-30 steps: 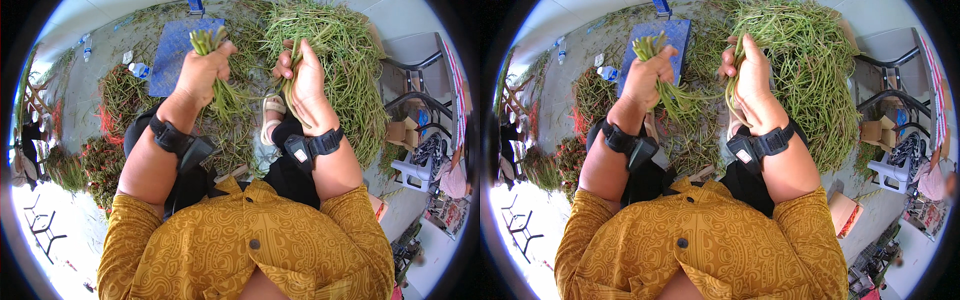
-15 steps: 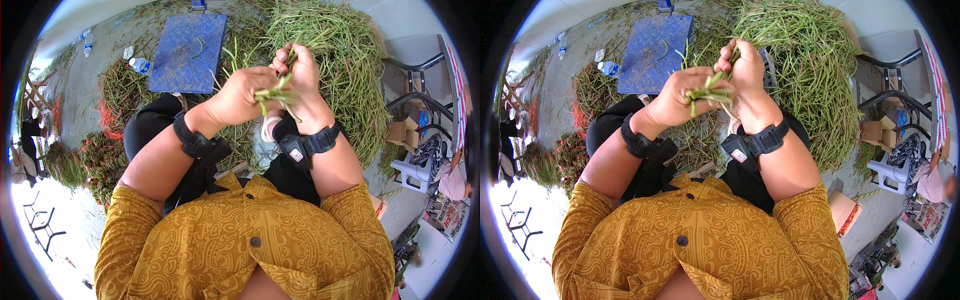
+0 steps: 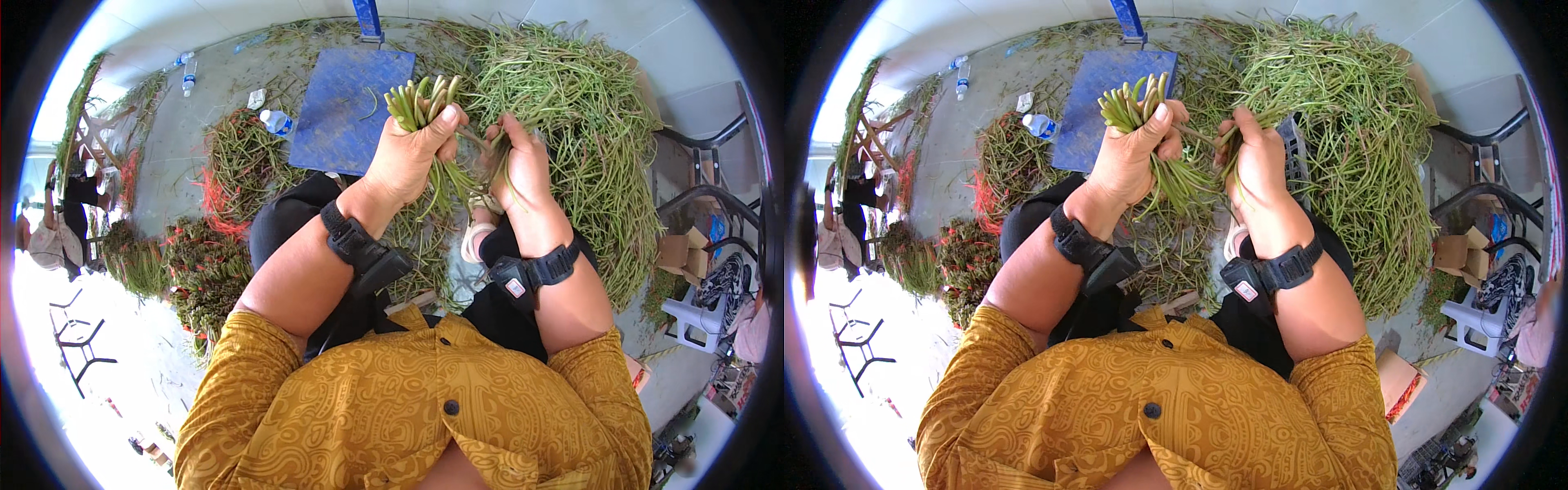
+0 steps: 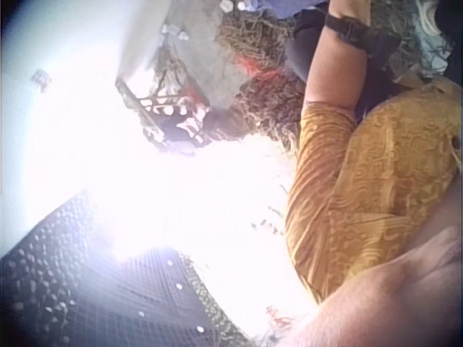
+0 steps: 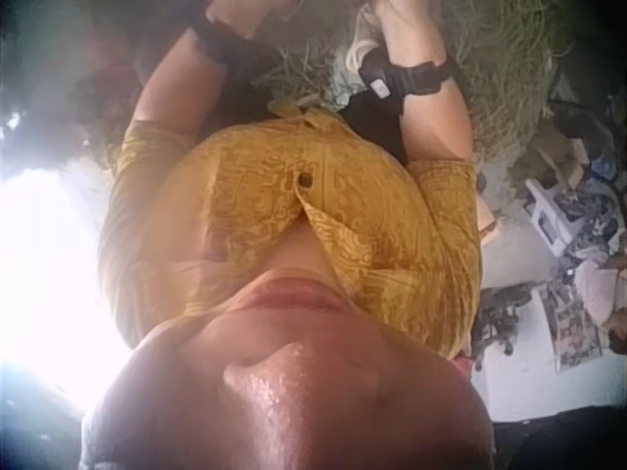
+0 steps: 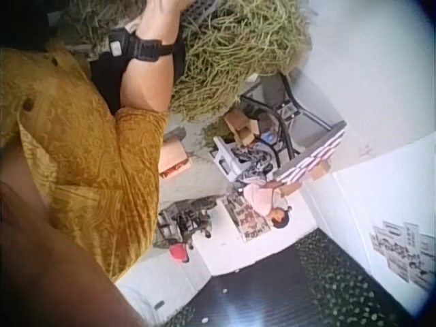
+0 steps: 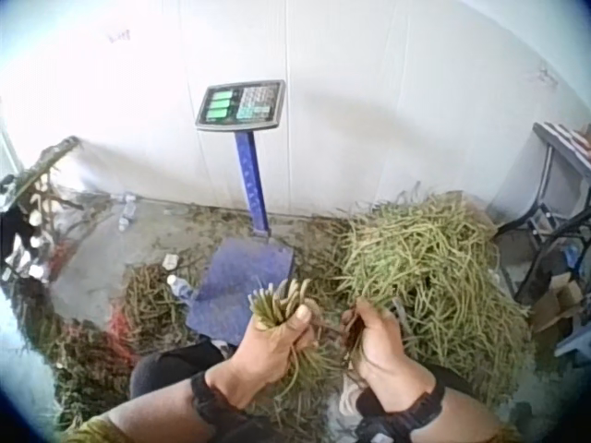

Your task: Bundling long green vegetable stems with red plastic strips.

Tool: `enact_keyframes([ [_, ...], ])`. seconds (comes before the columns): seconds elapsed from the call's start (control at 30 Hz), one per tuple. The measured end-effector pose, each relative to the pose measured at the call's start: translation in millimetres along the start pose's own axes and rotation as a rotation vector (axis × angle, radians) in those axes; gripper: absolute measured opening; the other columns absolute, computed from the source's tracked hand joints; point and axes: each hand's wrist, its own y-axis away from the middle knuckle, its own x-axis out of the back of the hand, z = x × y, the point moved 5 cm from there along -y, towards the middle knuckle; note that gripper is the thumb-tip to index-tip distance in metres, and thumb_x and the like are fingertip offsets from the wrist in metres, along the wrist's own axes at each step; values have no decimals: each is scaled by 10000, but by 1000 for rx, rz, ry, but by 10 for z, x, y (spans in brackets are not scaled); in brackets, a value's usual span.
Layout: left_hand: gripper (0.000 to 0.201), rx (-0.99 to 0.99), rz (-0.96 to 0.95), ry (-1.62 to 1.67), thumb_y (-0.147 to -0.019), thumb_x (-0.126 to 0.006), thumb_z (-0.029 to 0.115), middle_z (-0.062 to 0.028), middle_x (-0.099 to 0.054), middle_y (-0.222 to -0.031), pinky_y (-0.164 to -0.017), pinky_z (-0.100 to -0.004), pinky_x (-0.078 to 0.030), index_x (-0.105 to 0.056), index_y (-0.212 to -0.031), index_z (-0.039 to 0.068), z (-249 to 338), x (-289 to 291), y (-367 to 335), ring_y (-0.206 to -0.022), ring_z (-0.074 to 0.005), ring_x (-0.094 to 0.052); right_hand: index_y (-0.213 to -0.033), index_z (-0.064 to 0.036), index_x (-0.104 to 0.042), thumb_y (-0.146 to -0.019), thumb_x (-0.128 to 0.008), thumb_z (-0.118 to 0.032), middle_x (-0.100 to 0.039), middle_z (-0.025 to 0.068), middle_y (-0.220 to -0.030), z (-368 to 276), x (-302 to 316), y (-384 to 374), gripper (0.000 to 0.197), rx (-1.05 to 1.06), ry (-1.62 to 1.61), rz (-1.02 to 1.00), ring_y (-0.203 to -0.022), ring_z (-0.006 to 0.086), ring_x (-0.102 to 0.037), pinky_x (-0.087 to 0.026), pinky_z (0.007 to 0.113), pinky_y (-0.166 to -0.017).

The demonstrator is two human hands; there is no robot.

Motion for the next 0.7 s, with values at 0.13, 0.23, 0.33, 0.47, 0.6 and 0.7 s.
enact_keyframes([
  [0.13,225,-63,40,-14,-875,-576,265,-42,-540,-735,-557,-253,-434,-546,-854,44,75,94,-30,-614,-129,-517,-785,-51,-526,-869,-568,-219,-512,32,-617,7,-44,36,193,26,81,-41,-446,112,-432,-352,245,-411],
  [0.23,216,-86,99,70,-876,-574,272,-44,-539,-753,-562,-265,-435,-535,-847,61,106,170,-80,-624,-140,-516,-778,-53,-517,-864,-586,-217,-487,22,-601,11,-71,50,198,28,103,-107,-415,103,-395,-334,241,-398],
  [0.33,197,-83,67,133,-875,-576,272,-32,-531,-762,-601,-271,-436,-518,-844,86,117,237,-126,-677,-136,-506,-791,-61,-496,-864,-592,-212,-463,13,-591,16,-115,69,193,-15,68,-159,-425,94,-386,-325,240,-395],
  [0.47,182,-74,39,193,-879,-568,267,-19,-518,-754,-636,-285,-424,-510,-845,97,132,248,-133,-718,-136,-490,-807,-58,-501,-862,-594,-206,-462,12,-597,-1,-109,79,184,-26,69,-190,-436,93,-390,-321,232,-403],
  [0.6,178,-65,31,251,-900,-533,265,-23,-507,-756,-645,-295,-408,-504,-849,98,130,312,-161,-711,-144,-474,-812,-56,-519,-853,-598,-179,-462,7,-604,-77,-137,109,152,29,19,-235,-446,82,-386,-306,207,-414],
  [0.7,175,-61,42,320,-912,-512,266,-20,-498,-773,-653,-286,-404,-502,-862,99,141,375,-165,-720,-138,-459,-808,-53,-531,-846,-601,-157,-464,2,-609,-163,-120,92,131,79,19,-265,-449,72,-381,-300,196,-419],
])
